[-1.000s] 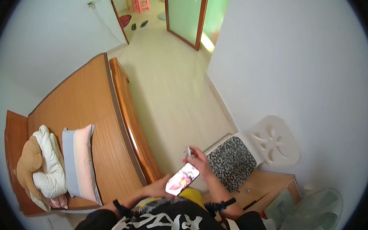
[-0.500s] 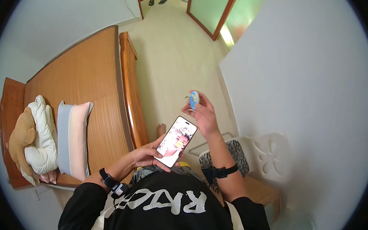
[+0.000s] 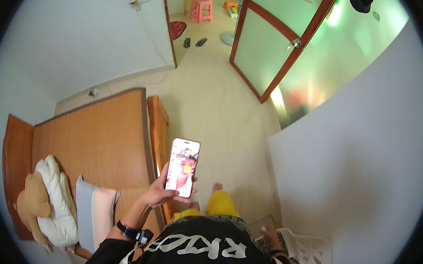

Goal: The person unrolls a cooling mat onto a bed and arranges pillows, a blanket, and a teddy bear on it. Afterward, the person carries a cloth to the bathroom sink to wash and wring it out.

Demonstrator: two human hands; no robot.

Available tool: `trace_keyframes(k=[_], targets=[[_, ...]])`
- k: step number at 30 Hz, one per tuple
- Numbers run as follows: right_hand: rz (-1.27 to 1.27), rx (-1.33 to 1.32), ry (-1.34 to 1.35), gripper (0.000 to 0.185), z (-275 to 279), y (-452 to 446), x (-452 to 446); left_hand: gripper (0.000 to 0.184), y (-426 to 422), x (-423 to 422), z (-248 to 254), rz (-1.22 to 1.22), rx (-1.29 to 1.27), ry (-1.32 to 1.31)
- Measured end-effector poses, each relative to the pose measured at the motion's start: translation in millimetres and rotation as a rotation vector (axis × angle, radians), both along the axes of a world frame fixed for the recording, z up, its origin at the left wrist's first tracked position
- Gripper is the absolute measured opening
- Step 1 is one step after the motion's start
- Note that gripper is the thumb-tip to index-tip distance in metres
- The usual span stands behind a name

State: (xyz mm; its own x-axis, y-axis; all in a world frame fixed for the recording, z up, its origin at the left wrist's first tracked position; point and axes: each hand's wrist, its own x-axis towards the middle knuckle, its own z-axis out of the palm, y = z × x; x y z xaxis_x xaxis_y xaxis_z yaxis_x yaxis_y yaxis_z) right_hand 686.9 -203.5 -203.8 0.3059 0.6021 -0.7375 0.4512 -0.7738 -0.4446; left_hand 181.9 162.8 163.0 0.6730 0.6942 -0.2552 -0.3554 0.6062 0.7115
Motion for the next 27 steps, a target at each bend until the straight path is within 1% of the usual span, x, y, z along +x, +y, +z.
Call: trace_keyframes(k=[1,2,3,4,5,6,7,8,10,11,12,13,14,15,17,19,21,23,24,25,26,27], targets=[[-0.173,-0.194,-0.024,0.051,65.6,20.2,-22.9,0.095,21.0,3.0,-1.7,0.011,-0.016,0.012],[0.293,-0.162,-0.137,0.038,59.9,13.5,-16.8,0.095,41.6,4.9,-8.8,0.018,-0.011,-0.001],[0.724,-0.058,-0.320,0.029,44.9,1.1,-6.1,0.095,62.5,8.5,-11.1,0.027,-0.028,0.008],[0.433,-0.280,-0.133,0.028,40.2,21.5,1.9,0.095,84.0,12.9,-14.6,0.034,-0.034,0.007],[0.123,-0.486,-0.031,0.027,16.2,27.5,18.9,0.095,104.4,18.3,-14.9,0.047,-0.041,0.016],[0.007,-0.467,0.098,0.024,-9.6,51.6,26.1,0.095,128.0,23.7,-5.4,0.072,-0.046,0.006],[-0.113,-0.446,0.229,0.022,0.0,93.6,23.2,0.094,145.6,32.4,-2.6,0.091,-0.060,0.010],[0.196,-0.290,-0.092,0.032,11.3,144.1,25.6,0.094,169.9,43.6,1.5,0.101,-0.074,0.012],[-0.064,-0.220,0.091,0.039,12.5,284.0,43.7,0.093,225.3,67.1,6.0,0.124,-0.079,0.006],[0.008,0.032,0.126,0.029,-40.6,339.1,70.9,0.092,249.4,75.5,7.0,0.097,-0.068,-0.009],[0.029,0.063,0.058,0.024,-13.1,430.9,68.3,0.091,272.2,81.6,8.4,0.071,-0.060,-0.021],[-0.022,0.278,0.280,0.031,34.5,506.6,59.1,0.091,284.1,80.8,11.7,0.084,-0.058,-0.023],[-0.029,0.286,0.253,0.037,26.9,576.7,66.4,0.091,307.9,88.6,12.5,0.095,-0.053,-0.009],[-0.154,0.380,0.419,0.042,40.5,643.1,63.9,0.091,329.9,94.0,12.0,0.104,-0.043,0.000],[-0.194,0.533,0.423,0.045,92.9,758.5,44.6,0.092,375.5,99.5,8.2,0.132,-0.023,-0.007],[-0.131,0.602,0.428,0.046,118.1,844.1,35.8,0.093,426.8,101.7,5.1,0.092,0.045,0.037],[-0.097,0.666,0.435,0.046,122.5,898.8,31.7,0.095,476.1,101.3,-8.3,0.106,0.023,-0.002],[0.147,0.579,0.261,0.047,103.1,924.5,48.8,0.096,539.6,105.4,-20.1,0.061,0.036,-0.046],[0.171,0.454,0.188,0.051,96.8,930.9,55.0,0.092,570.3,111.6,-5.7,0.077,0.020,-0.094],[0.197,0.324,0.112,0.057,90.9,929.2,61.5,0.091,602.3,114.9,1.2,0.053,0.038,-0.080],[0.165,0.265,0.122,0.060,66.8,922.5,73.6,0.090,635.2,117.3,2.8,0.034,0.079,-0.061],[0.196,0.130,0.059,0.061,49.7,909.5,82.7,0.090,657.5,117.8,4.3,0.018,0.115,-0.031]])
